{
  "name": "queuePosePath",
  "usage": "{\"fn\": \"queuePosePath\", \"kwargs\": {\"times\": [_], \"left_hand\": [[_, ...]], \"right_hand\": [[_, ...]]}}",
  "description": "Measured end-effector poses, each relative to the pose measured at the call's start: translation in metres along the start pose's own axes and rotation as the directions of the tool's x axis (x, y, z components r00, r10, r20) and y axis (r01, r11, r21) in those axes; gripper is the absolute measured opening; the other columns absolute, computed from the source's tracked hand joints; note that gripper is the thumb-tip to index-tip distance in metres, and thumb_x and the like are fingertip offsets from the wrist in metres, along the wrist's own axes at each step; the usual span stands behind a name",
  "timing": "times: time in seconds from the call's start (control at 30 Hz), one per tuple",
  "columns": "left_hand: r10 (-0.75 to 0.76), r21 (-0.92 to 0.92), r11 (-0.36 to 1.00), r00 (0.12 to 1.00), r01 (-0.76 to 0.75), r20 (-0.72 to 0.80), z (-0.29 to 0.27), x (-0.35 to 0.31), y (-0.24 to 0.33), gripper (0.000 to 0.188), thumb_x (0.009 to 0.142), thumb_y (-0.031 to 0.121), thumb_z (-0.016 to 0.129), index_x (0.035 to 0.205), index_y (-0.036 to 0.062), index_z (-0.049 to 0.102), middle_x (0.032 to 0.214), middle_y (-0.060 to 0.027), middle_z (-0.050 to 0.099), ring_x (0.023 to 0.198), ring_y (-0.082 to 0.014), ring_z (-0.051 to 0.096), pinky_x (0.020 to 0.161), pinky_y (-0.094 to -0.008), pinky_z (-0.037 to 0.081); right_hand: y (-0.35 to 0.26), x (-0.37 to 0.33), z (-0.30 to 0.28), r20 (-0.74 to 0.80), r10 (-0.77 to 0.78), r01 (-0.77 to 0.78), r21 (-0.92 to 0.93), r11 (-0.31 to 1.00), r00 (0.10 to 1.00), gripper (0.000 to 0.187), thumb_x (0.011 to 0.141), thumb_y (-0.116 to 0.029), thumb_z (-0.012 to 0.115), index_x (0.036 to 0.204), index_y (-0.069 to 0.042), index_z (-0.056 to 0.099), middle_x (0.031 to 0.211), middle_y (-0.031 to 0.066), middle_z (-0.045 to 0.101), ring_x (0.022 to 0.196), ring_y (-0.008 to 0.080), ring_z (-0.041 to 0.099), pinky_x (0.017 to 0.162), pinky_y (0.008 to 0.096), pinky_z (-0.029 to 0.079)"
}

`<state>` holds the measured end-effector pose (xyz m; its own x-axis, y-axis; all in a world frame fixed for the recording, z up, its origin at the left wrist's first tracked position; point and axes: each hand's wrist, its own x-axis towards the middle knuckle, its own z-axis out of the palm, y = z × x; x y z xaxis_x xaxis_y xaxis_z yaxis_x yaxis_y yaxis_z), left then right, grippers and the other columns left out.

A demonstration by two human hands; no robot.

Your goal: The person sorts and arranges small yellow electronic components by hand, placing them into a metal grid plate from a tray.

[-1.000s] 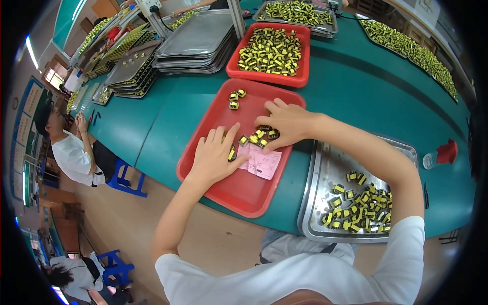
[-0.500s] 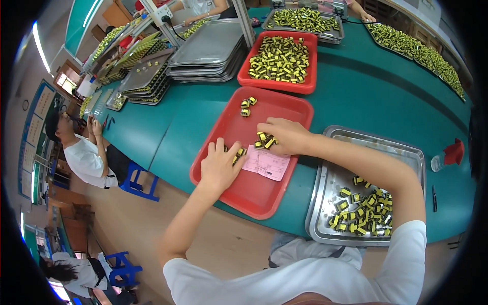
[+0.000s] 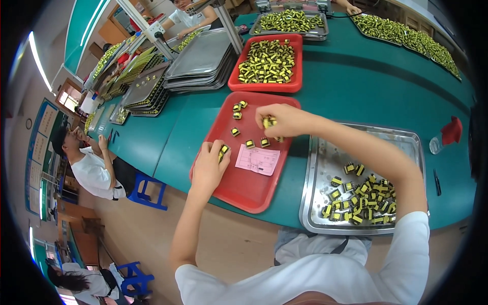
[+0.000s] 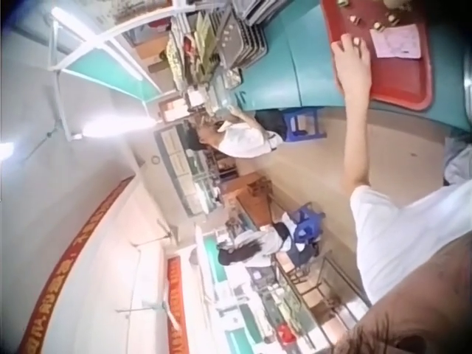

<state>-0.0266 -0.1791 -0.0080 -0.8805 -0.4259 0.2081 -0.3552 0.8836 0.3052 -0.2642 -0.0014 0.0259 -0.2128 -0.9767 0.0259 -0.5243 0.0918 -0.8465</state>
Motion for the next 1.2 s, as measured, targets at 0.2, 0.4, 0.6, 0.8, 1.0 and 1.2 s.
{"fn": "queuePosePath", "kwargs": {"times": [0.2,0.4,0.6,0.8,1.0,1.2], "left_hand": [[0.181,-0.246,0.956,0.981,-0.16,0.068,-0.026,-0.005,0.095,0.031,0.102,0.025,0.07,0.128,0.0085,0.063,0.119,-0.0203,0.063,0.106,-0.0441,0.067,0.088,-0.0491,0.056],[0.701,-0.478,0.68,0.685,-0.556,0.199,-0.004,-0.026,0.205,0.031,0.101,0.029,0.071,0.129,0.0166,0.062,0.12,-0.0162,0.057,0.107,-0.0362,0.068,0.077,-0.0478,0.06],[0.855,-0.419,0.518,0.467,-0.746,0.225,0.042,-0.047,0.275,0.032,0.095,0.028,0.074,0.123,0.0201,0.061,0.119,-0.0119,0.056,0.112,-0.0318,0.065,0.074,-0.0428,0.064],[0.893,-0.287,0.438,0.449,-0.852,0.032,0.058,-0.053,0.284,0.037,0.083,0.026,0.081,0.115,0.0161,0.066,0.131,-0.012,0.062,0.109,-0.0262,0.064,0.068,-0.0358,0.059],[0.836,-0.214,0.548,0.538,-0.809,0.106,0.046,-0.054,0.247,0.052,0.084,0.04,0.084,0.13,0.0206,0.069,0.14,-0.0138,0.059,0.121,-0.0323,0.063,0.092,-0.0462,0.049],[0.789,-0.337,0.615,0.564,-0.713,0.244,0.032,-0.057,0.22,0.089,0.085,0.049,0.084,0.163,0.0301,0.047,0.16,-0.0156,0.046,0.146,-0.034,0.047,0.106,-0.0563,0.04]], "right_hand": [[-0.031,-0.145,-0.026,0.072,-0.093,0.11,-0.304,0.946,0.993,0.021,0.083,-0.009,0.071,0.102,-0.006,0.063,0.096,0.0138,0.068,0.09,0.0343,0.071,0.077,0.0467,0.056],[-0.055,-0.267,-0.024,-0.039,0.201,-0.195,-0.479,0.856,0.979,0.027,0.08,-0.009,0.074,0.105,-0.009,0.065,0.1,0.0117,0.065,0.093,0.0372,0.069,0.076,0.0503,0.054],[-0.046,-0.337,-0.008,-0.261,0.25,-0.349,-0.472,0.809,0.932,0.03,0.083,-0.011,0.08,0.111,-0.01,0.068,0.112,0.01,0.063,0.103,0.0334,0.064,0.082,0.045,0.056],[-0.036,-0.371,-0.01,-0.321,0.221,-0.364,-0.506,0.782,0.921,0.054,0.08,-0.026,0.09,0.129,-0.014,0.07,0.129,0.0092,0.061,0.12,0.031,0.058,0.091,0.0444,0.057],[-0.034,-0.377,-0.025,-0.209,0.306,-0.37,-0.576,0.729,0.929,0.073,0.077,-0.044,0.091,0.139,-0.016,0.067,0.138,0.013,0.06,0.132,0.036,0.053,0.109,0.0495,0.048],[-0.042,-0.295,-0.049,-0.191,0.065,-0.174,-0.642,0.747,0.98,0.062,0.082,-0.034,0.088,0.137,-0.013,0.066,0.13,0.0124,0.062,0.124,0.0366,0.057,0.1,0.0479,0.051]]}}
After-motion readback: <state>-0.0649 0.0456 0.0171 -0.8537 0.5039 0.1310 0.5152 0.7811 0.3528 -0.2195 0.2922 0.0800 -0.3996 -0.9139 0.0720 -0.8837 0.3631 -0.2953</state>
